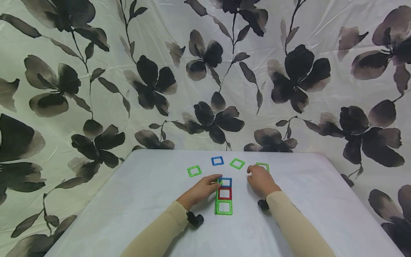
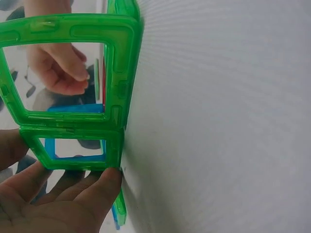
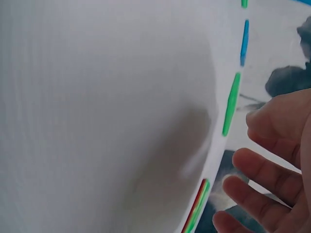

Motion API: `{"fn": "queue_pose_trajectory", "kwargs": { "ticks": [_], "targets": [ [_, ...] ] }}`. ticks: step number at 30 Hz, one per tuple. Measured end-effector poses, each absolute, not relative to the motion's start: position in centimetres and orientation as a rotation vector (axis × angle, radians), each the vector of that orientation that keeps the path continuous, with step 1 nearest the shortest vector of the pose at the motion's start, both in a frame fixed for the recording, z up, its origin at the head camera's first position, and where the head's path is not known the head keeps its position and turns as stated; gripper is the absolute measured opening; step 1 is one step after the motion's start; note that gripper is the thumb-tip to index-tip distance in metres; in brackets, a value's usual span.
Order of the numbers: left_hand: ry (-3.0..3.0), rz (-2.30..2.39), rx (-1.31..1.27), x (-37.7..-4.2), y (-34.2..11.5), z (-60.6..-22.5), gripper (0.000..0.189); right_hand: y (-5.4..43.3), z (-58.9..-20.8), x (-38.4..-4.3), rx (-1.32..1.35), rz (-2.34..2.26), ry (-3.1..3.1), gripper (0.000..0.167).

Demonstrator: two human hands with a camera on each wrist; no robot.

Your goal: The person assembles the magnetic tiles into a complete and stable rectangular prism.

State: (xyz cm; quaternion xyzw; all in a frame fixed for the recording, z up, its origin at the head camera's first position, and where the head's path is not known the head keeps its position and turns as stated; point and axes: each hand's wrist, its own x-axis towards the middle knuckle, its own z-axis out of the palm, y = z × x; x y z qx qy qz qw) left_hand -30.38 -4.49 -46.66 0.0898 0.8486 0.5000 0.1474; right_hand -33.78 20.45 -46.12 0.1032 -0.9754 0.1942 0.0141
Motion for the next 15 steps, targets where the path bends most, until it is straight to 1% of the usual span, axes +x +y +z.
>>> {"fn": "queue_pose_trajectory", "kwargs": {
  "ticks": [12,15],
  "targets": [
    [2.453,1.430,0.243,-30.2,-4.4,-46.5,0.044,22.5,-46.4,-34.8,0.243,0.577,-3.095,0.040],
    [2.460,1.427,0.237,-30.3,-4.3,-46.4,0.044,22.8,-46.4,-34.9,0.222,0.559,-3.128,0.042]
  ]
}}
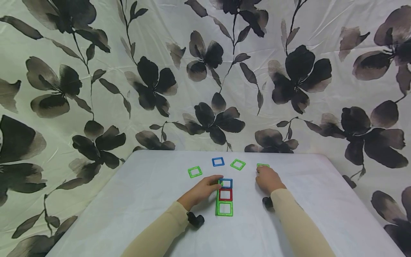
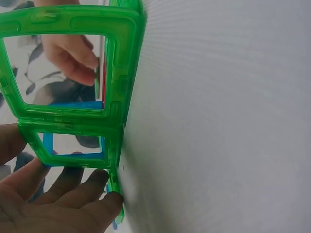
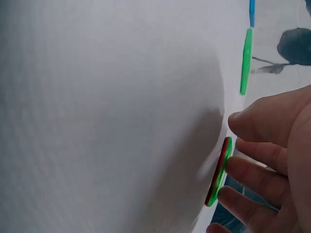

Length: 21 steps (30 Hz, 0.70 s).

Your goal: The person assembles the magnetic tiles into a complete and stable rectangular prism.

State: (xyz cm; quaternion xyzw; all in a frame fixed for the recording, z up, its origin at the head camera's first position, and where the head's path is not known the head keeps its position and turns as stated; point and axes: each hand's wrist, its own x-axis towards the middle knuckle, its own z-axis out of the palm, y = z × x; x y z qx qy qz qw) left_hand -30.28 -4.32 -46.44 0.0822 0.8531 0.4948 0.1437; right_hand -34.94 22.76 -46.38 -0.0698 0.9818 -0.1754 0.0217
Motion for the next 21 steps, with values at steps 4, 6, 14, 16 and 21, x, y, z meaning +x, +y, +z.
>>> {"fn": "queue_pose_trajectory", "kwargs": {
  "ticks": [4,6,14,16,21],
  "targets": [
    [2.464,1.429,0.234,-30.41,-4.20,-46.55,0.044,23.05,-46.36,-35.14,-0.214,-0.508,3.036,0.041],
    [2.467,1.430,0.235,-30.49,-4.15,-46.61,0.044,23.19,-46.35,-35.25,-0.218,-0.491,3.036,0.040],
    [2.466,1.420,0.230,-30.43,-4.02,-46.62,0.044,23.58,-46.31,-35.38,-0.203,-0.447,3.052,0.031],
    [2.460,1.419,0.228,-30.43,-4.05,-46.61,0.045,23.60,-46.19,-35.27,-0.207,-0.443,3.058,0.028],
    [2.449,1.420,0.229,-30.30,-4.13,-46.46,0.045,23.66,-45.78,-35.03,-0.184,-0.488,3.039,0.021]
  ]
}}
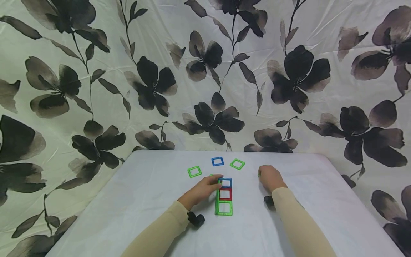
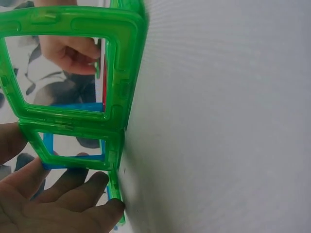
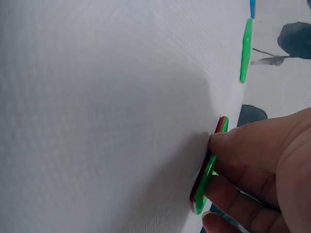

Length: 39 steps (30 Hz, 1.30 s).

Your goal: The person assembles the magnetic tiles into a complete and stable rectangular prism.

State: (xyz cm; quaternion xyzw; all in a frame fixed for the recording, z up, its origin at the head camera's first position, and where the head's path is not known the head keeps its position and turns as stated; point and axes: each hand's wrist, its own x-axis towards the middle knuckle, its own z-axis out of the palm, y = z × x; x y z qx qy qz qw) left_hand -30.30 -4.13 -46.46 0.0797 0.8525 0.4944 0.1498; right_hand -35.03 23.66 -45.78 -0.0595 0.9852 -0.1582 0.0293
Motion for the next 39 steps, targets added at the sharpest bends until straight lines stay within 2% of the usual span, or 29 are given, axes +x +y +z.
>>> {"fn": "queue_pose_trajectory", "kwargs": {
  "ticks": [6,17,39],
  "targets": [
    [2.443,1.430,0.243,-30.3,-4.2,-46.5,0.045,23.8,-45.5,-34.9,-0.125,-0.517,2.999,0.016],
    [2.421,1.456,0.254,-30.4,-4.2,-46.6,0.046,22.6,-44.4,-33.7,-0.175,-0.543,3.024,0.030],
    [2.385,1.489,0.276,-30.1,-4.4,-46.5,0.046,19.6,-42.7,-31.3,-0.248,-0.707,2.979,0.029]
  ]
}}
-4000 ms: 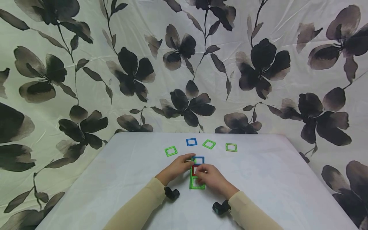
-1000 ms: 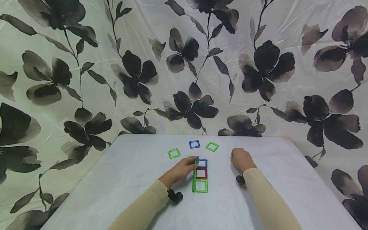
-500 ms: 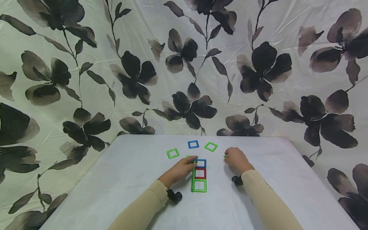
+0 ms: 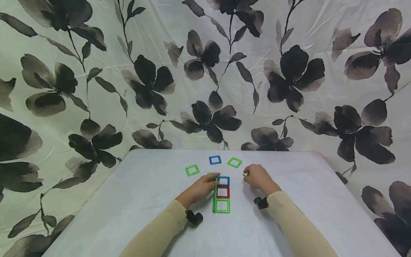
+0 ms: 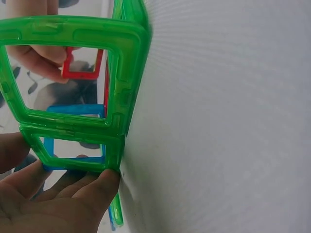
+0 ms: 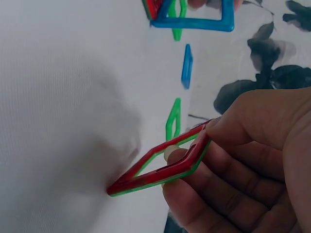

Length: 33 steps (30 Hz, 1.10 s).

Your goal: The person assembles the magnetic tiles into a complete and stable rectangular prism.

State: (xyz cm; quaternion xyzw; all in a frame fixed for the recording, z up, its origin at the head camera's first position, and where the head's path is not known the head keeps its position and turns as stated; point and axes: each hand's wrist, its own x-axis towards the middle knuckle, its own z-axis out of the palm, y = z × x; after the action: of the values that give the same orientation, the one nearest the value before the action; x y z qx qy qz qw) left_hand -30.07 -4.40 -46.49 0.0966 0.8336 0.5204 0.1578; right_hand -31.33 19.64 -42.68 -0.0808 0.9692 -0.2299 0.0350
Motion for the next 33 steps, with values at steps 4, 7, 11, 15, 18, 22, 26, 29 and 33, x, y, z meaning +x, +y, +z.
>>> {"fn": "queue_pose_trajectory", "kwargs": {
  "ticks": [4,7,11,15,18,22,26,29,33],
  "targets": [
    [2.373,1.501,0.264,-30.2,-4.4,-46.6,0.045,19.2,-42.5,-30.9,-0.263,-0.749,2.956,0.029],
    [2.365,1.506,0.259,-30.3,-4.5,-46.6,0.045,18.8,-42.6,-30.7,-0.271,-0.795,2.920,0.030],
    [2.355,1.507,0.268,-30.3,-4.6,-46.7,0.046,18.5,-42.7,-30.4,-0.266,-0.847,2.893,0.030],
    [2.354,1.503,0.278,-30.3,-4.6,-46.7,0.046,18.3,-42.8,-30.2,-0.257,-0.900,2.877,0.029],
    [2.354,1.505,0.278,-30.2,-4.7,-46.6,0.046,18.2,-42.7,-29.9,-0.241,-0.959,2.853,0.028],
    [2.354,1.508,0.269,-30.2,-4.6,-46.6,0.046,18.1,-42.9,-29.7,-0.214,-1.090,2.780,0.026],
    [2.357,1.495,0.260,-30.1,-4.6,-46.5,0.046,17.8,-43.1,-29.5,-0.178,-1.196,2.707,0.025],
    [2.357,1.485,0.264,-30.1,-4.7,-46.5,0.046,17.6,-43.2,-29.3,-0.151,-1.225,2.685,0.026],
    [2.349,1.490,0.273,-30.1,-4.6,-46.4,0.046,17.2,-43.2,-29.0,-0.117,-1.262,2.673,0.027]
  ]
}}
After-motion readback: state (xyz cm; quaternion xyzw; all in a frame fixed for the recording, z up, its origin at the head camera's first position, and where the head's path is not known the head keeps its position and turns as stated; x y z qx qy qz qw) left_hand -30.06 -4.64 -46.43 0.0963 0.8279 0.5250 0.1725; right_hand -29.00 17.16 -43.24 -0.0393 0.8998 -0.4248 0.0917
